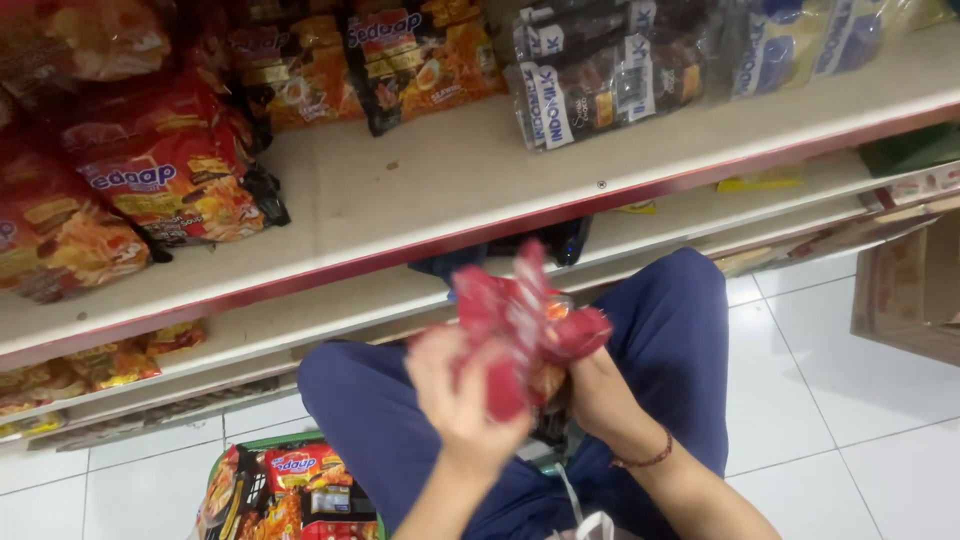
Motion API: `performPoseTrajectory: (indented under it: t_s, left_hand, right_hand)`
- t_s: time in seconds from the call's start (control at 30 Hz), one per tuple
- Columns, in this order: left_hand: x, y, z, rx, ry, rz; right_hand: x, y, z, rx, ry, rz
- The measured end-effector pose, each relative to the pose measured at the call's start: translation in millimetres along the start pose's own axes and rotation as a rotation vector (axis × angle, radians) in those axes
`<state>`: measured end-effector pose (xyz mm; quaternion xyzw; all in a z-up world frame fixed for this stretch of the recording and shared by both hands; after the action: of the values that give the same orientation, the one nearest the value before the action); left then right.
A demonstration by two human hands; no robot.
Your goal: Scanning, cleaning, and organizing instant noodle packages on grocery store shelves.
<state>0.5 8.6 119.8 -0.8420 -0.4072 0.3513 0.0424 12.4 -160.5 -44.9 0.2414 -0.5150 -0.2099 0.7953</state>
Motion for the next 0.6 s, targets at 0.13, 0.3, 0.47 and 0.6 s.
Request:
performPoseTrajectory:
  t_s: [0.13,0.3,0.47,0.6]
  left_hand:
    - [0,8,28,0.099,0.250,0.137]
    - [20,19,9,0.051,0.223,0.017]
    - [53,34,-10,0.030,-0.076,-0.003]
    - [160,50,5,0.206,-0.057,-0.423]
  right_hand:
    - [2,-20,-11,0.190,-0.126,-0.257]
    - [16,-8,1,0.449,-0.143,-0.305]
    - [-3,-26,1,0.094,-0.081,0.115]
    - [33,-2,17,-0.097,0.083,-0.104]
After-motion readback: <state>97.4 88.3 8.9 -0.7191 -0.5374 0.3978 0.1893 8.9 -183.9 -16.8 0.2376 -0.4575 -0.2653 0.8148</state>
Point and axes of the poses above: each hand's wrist, its own z-axis away from the middle knuckle, its own y-axis out of the palm, x = y × z, the point moved 1 cm from there along -z, towards the middle knuckle, and after that the axes turned 6 degrees about -x, right-handed, at the moved point
